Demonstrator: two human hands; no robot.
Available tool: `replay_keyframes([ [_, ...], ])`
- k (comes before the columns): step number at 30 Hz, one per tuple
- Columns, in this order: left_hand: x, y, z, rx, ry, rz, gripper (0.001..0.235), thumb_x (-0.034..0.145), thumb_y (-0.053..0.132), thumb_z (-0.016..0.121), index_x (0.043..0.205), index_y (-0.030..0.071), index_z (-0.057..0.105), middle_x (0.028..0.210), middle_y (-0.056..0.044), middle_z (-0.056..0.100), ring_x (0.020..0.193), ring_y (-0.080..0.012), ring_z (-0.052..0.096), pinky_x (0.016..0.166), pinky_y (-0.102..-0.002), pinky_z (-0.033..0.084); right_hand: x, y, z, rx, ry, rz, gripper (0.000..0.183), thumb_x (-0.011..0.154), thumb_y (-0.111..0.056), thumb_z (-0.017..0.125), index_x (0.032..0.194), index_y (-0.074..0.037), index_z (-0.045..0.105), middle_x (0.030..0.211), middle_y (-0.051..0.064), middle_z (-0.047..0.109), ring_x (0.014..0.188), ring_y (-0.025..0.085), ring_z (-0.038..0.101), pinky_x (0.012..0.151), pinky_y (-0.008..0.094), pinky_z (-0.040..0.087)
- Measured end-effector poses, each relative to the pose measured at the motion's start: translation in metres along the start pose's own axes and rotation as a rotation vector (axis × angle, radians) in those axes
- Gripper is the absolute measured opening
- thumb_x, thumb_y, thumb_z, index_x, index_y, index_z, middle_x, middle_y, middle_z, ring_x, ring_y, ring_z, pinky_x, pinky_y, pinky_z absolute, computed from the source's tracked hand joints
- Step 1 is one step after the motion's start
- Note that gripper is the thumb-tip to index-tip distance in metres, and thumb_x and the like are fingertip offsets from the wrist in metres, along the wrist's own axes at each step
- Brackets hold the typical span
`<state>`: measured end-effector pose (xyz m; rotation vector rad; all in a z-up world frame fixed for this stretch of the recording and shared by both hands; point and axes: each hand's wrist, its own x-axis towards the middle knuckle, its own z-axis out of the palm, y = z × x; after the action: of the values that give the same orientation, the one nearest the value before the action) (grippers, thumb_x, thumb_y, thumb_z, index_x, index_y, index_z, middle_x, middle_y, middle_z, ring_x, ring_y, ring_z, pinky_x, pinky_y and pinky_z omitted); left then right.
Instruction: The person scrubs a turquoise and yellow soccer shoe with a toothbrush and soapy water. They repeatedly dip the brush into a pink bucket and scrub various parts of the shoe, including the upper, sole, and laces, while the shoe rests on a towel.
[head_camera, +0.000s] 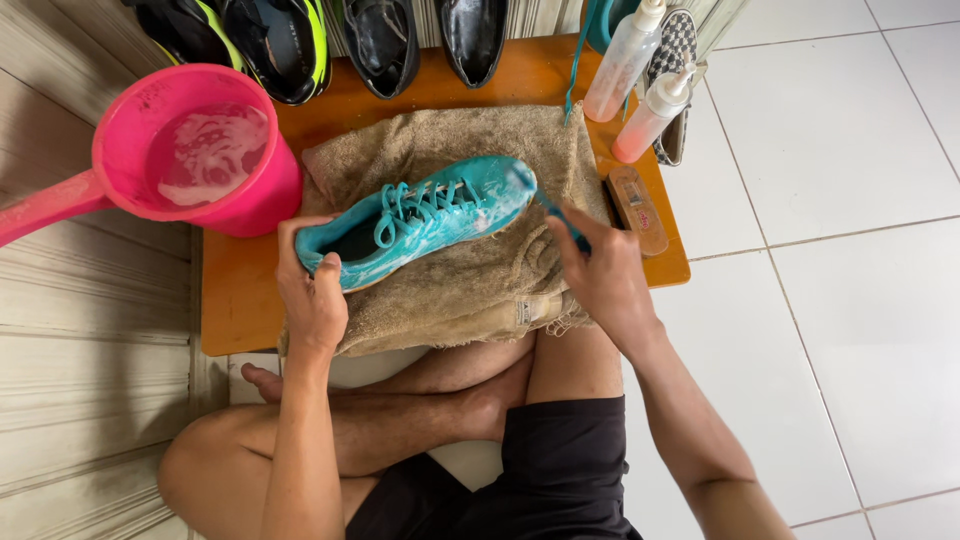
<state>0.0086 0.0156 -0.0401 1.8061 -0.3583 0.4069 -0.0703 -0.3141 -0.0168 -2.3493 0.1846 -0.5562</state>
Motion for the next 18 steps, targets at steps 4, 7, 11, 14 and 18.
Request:
replay_keyframes([
  [4,-0.002,-0.001,0.001,-0.022,0.006,0.006,0.039,0.095,0.032,0.054,0.128,0.014,0.060,0.111,-0.017,0.064,0.106,-0.0280,0.060,0.103,-0.052,0.048,0.014,-0.006,-0.003,-0.088,-0.111,-0.036,0.025,0.109,-0.027,0.073,0.120,-0.008,0.086,0.060,0.019,0.070,0.037,0.020,0.055,0.040,0.029,0.040],
  [7,-0.003,-0.004,0.001,-0.026,0.009,0.022,0.040,0.095,0.035,0.055,0.128,0.013,0.061,0.111,-0.017,0.065,0.107,-0.0274,0.061,0.101,-0.051,0.049,0.025,-0.017,-0.008,-0.172,-0.073,-0.039,0.031,0.110,-0.034,0.072,0.119,-0.009,0.086,0.056,0.024,0.067,0.037,0.033,0.060,0.038,0.043,0.040],
  [11,-0.003,-0.008,0.000,-0.038,0.007,0.028,0.040,0.094,0.032,0.054,0.129,0.013,0.061,0.112,-0.017,0.064,0.107,-0.0278,0.061,0.102,-0.050,0.049,0.028,-0.018,-0.008,-0.143,-0.179,0.047,0.028,0.110,-0.030,0.069,0.122,-0.010,0.084,0.061,0.024,0.069,0.044,0.035,0.062,0.042,0.042,0.048],
  [14,-0.001,-0.008,0.001,-0.044,0.008,0.030,0.041,0.094,0.031,0.054,0.130,0.013,0.061,0.111,-0.017,0.063,0.107,-0.0277,0.061,0.102,-0.050,0.049,0.024,-0.015,-0.006,-0.145,-0.109,0.059,0.024,0.106,-0.036,0.074,0.118,-0.019,0.086,0.062,0.024,0.068,0.055,0.043,0.070,0.047,0.050,0.050],
  [18,-0.004,-0.012,0.001,-0.061,0.017,0.035,0.040,0.096,0.033,0.054,0.130,0.012,0.060,0.110,-0.017,0.062,0.107,-0.0261,0.059,0.101,-0.050,0.049,0.019,-0.002,-0.007,-0.098,-0.041,0.071,0.024,0.110,-0.030,0.072,0.119,-0.012,0.085,0.060,0.026,0.066,0.045,0.036,0.061,0.046,0.047,0.044],
])
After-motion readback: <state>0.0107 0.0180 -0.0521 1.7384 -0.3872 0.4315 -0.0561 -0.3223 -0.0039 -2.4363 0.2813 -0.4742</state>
